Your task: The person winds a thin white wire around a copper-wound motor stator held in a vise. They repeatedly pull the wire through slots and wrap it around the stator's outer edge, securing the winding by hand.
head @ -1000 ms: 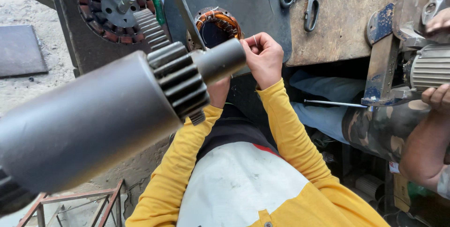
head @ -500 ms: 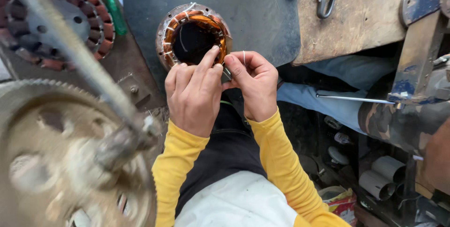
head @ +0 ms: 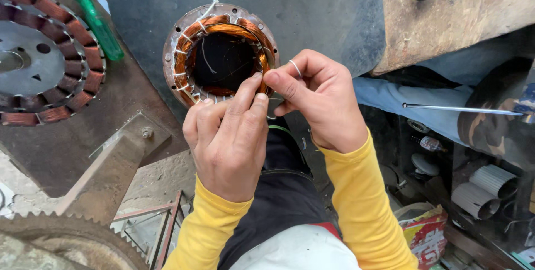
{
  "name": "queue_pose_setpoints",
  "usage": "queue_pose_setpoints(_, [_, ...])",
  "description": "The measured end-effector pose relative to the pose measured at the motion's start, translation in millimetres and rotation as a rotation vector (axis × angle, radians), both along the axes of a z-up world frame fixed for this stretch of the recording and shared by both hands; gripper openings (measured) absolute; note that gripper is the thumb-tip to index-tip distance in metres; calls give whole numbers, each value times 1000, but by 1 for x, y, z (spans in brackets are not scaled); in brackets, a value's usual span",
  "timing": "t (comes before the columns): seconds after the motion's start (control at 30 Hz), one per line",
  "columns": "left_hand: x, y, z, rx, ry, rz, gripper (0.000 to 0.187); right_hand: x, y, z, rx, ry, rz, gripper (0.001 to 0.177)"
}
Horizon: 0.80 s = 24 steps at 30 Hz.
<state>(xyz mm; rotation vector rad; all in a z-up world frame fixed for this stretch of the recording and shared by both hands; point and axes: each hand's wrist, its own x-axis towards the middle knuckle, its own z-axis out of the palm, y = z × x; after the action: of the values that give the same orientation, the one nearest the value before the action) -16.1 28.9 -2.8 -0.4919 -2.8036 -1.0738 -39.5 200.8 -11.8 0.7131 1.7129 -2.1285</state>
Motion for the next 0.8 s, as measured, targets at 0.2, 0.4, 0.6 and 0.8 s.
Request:
queue_pose_setpoints(0.2, [-1, 1, 0, 4, 21, 13, 25, 0, -19, 19, 355, 112, -27, 16])
queue_pose_setpoints(0.4, [0, 2, -1, 7, 29, 28, 25, 3, -38, 28, 793, 360, 10, 11])
queue_pose_setpoints(0.6, [-1, 2, -4, 15, 31, 38, 24, 3, -35, 24, 725, 378, 9, 9])
queue_pose_setpoints(0.8, [0, 2, -4, 23, 25, 36, 23, -1, -33, 25, 658, 234, -5, 10])
